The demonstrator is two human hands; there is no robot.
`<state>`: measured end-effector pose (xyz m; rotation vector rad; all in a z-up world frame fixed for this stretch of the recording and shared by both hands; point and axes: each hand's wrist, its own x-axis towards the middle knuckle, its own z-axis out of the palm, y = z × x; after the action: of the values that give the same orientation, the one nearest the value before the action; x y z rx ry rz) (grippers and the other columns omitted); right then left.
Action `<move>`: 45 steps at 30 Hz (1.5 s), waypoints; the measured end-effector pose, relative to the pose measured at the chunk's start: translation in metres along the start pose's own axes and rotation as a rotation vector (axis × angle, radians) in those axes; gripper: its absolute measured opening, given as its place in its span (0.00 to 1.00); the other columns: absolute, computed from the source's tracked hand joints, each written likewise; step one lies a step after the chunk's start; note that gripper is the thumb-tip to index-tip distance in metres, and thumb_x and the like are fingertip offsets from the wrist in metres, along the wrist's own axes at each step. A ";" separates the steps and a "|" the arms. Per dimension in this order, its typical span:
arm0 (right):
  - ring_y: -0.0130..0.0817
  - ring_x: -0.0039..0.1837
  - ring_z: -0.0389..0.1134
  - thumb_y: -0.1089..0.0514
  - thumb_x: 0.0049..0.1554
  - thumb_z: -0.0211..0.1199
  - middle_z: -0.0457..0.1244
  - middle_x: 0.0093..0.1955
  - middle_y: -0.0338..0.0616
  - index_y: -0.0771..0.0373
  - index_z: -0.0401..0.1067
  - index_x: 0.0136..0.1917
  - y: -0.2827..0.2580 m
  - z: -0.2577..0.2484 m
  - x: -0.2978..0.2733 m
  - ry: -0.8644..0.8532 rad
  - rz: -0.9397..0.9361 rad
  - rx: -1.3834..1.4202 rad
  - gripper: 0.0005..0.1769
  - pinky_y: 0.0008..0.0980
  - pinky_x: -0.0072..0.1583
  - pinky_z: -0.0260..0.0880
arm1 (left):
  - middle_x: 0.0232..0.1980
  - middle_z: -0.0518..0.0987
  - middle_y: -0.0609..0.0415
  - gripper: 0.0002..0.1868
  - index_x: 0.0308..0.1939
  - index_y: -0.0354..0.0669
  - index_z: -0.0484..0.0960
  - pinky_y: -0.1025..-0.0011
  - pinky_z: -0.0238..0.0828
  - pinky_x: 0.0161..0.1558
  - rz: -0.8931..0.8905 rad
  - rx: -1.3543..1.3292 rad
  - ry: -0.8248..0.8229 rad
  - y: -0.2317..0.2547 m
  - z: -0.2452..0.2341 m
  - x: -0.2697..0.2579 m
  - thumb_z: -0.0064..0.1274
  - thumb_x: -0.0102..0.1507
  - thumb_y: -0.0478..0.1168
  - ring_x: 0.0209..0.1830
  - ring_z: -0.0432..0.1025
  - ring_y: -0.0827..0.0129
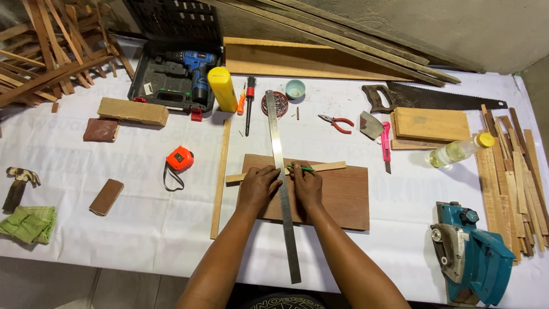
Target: Measuring and marking wooden strips on a workshop table for woodworking.
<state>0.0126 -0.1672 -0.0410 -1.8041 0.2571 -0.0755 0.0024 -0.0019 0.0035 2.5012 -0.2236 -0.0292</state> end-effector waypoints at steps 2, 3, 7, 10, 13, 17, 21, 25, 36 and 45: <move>0.29 0.49 0.75 0.49 0.66 0.53 0.74 0.46 0.45 0.67 0.77 0.55 0.003 0.001 -0.001 -0.011 0.008 -0.005 0.21 0.30 0.52 0.75 | 0.60 0.81 0.64 0.18 0.55 0.53 0.86 0.68 0.73 0.56 0.003 0.000 0.006 -0.002 0.002 0.000 0.61 0.61 0.47 0.52 0.71 0.65; 0.30 0.51 0.76 0.49 0.66 0.53 0.74 0.47 0.46 0.67 0.78 0.55 0.004 0.001 -0.002 -0.020 0.017 -0.011 0.21 0.29 0.54 0.75 | 0.60 0.81 0.63 0.18 0.55 0.53 0.86 0.68 0.73 0.56 0.009 0.000 0.012 -0.003 0.004 0.000 0.61 0.61 0.46 0.52 0.71 0.65; 0.30 0.50 0.77 0.49 0.66 0.53 0.74 0.46 0.45 0.64 0.78 0.55 -0.003 -0.001 -0.004 -0.025 0.017 -0.142 0.20 0.30 0.53 0.74 | 0.61 0.81 0.64 0.18 0.55 0.53 0.86 0.68 0.73 0.55 -0.001 -0.012 0.001 0.000 0.000 0.000 0.61 0.61 0.46 0.51 0.71 0.65; 0.31 0.50 0.76 0.49 0.66 0.54 0.74 0.46 0.46 0.63 0.78 0.54 0.000 -0.001 -0.004 -0.029 0.000 -0.125 0.18 0.30 0.53 0.74 | 0.59 0.82 0.63 0.18 0.54 0.51 0.86 0.67 0.73 0.55 0.047 0.005 0.037 -0.002 0.001 -0.001 0.62 0.61 0.46 0.51 0.71 0.64; 0.32 0.49 0.76 0.50 0.66 0.54 0.74 0.45 0.46 0.62 0.78 0.55 -0.002 -0.001 -0.005 -0.037 -0.060 -0.166 0.17 0.31 0.52 0.74 | 0.60 0.82 0.62 0.18 0.54 0.51 0.87 0.67 0.74 0.54 0.050 -0.011 0.046 -0.002 -0.001 -0.001 0.62 0.61 0.46 0.51 0.71 0.64; 0.34 0.46 0.76 0.50 0.65 0.56 0.74 0.43 0.46 0.63 0.78 0.51 0.001 -0.008 -0.013 -0.050 -0.103 -0.199 0.16 0.34 0.50 0.74 | 0.59 0.82 0.63 0.18 0.55 0.51 0.86 0.67 0.73 0.54 0.032 -0.007 0.015 -0.002 0.001 -0.001 0.61 0.61 0.46 0.51 0.71 0.63; 0.36 0.45 0.75 0.50 0.65 0.55 0.72 0.43 0.48 0.64 0.78 0.50 0.009 -0.013 -0.022 -0.064 -0.223 -0.232 0.16 0.35 0.49 0.74 | 0.60 0.81 0.62 0.18 0.55 0.50 0.86 0.66 0.73 0.55 0.053 0.009 0.027 -0.004 0.003 -0.001 0.60 0.62 0.47 0.51 0.71 0.62; 0.41 0.48 0.73 0.51 0.68 0.54 0.66 0.49 0.53 0.67 0.74 0.50 0.015 -0.006 -0.024 0.001 -0.208 0.130 0.16 0.38 0.49 0.77 | 0.59 0.81 0.62 0.19 0.55 0.51 0.86 0.66 0.73 0.55 0.062 0.017 0.035 -0.002 0.000 0.003 0.60 0.61 0.47 0.52 0.70 0.61; 0.50 0.51 0.71 0.55 0.66 0.51 0.68 0.53 0.50 0.61 0.68 0.61 -0.026 0.018 -0.038 -0.027 -0.190 -0.605 0.13 0.49 0.52 0.71 | 0.58 0.75 0.55 0.25 0.59 0.48 0.79 0.56 0.60 0.60 0.190 0.205 0.342 -0.063 -0.018 -0.018 0.59 0.57 0.40 0.59 0.68 0.59; 0.50 0.51 0.71 0.53 0.53 0.67 0.63 0.52 0.53 0.58 0.66 0.70 -0.029 0.037 -0.054 0.002 -0.165 -0.855 0.32 0.48 0.47 0.74 | 0.45 0.81 0.58 0.14 0.48 0.50 0.83 0.57 0.64 0.55 0.215 0.129 0.130 -0.131 -0.024 -0.012 0.60 0.58 0.41 0.48 0.74 0.61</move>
<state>-0.0289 -0.1145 -0.0180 -2.6746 0.1452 -0.0906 0.0124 0.1187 -0.0547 2.5809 -0.4509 0.2426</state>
